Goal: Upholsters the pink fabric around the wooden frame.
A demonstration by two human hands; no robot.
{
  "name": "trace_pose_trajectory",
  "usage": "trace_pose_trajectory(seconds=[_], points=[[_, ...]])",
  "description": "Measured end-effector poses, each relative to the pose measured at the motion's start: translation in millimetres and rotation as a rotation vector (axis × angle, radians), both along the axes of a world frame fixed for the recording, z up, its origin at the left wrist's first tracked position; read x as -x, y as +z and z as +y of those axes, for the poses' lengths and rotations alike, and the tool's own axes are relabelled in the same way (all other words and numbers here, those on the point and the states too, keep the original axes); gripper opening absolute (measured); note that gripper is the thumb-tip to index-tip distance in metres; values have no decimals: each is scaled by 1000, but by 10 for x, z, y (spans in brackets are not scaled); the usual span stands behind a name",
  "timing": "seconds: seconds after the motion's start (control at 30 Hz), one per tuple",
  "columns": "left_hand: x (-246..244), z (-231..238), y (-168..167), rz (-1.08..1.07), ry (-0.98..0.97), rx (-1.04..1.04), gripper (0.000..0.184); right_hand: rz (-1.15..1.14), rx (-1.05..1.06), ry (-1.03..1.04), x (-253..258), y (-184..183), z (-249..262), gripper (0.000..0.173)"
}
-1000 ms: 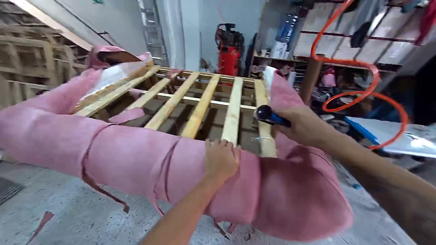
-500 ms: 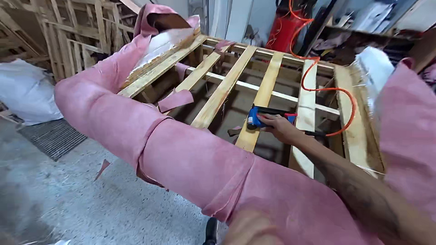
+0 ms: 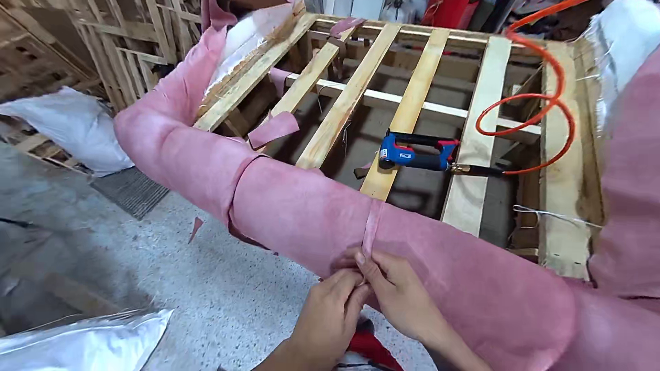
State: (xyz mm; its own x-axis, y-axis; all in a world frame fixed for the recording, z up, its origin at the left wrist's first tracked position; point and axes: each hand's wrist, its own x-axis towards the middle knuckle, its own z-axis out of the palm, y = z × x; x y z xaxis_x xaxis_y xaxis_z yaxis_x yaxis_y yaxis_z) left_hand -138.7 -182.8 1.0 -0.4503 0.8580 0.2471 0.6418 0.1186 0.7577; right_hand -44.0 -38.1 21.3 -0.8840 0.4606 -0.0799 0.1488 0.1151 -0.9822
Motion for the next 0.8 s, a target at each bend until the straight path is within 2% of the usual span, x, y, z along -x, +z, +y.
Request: trace_pose_trajectory(seconds=[0.07, 0.13, 0.2, 0.27, 0.33, 0.4, 0.5, 0.57, 0.67, 0.73, 0.8], points=[[-59, -162, -136, -104, -119, -7, 31, 171, 191, -49, 29, 20, -24, 36], [-26, -347, -272, -160, -180, -29, 33, 259, 290, -127, 16, 104, -13, 38], [190, -444, -278, -75, -73, -96, 35, 305, 327, -164, 46, 295, 92, 39], [596, -343, -104, 125, 93, -136, 33, 287, 288, -238, 186, 591, 319, 40], [1045, -85, 134, 305, 112, -137, 27, 287, 319, -339, 430, 883, 653, 41], [1460, 278, 311, 377, 3, -105, 28, 280, 348, -426, 677, 1131, 993, 40], [1936, 1004, 421, 358, -301, 54, 38, 209, 365, -564, 926, 1407, 1315, 34], [2048, 1513, 448, 283, -542, 170, 41, 181, 377, -621, 989, 1554, 1388, 26], [2004, 2026, 430, 167, -768, 203, 42, 150, 223, -638, 930, 1677, 1193, 26], [1875, 2125, 396, 160, -805, 64, 31, 137, 1, -609, 773, 1684, 825, 33], [1774, 2012, 335, 252, -843, -83, 21, 77, -210, -618, 529, 1621, 390, 33]])
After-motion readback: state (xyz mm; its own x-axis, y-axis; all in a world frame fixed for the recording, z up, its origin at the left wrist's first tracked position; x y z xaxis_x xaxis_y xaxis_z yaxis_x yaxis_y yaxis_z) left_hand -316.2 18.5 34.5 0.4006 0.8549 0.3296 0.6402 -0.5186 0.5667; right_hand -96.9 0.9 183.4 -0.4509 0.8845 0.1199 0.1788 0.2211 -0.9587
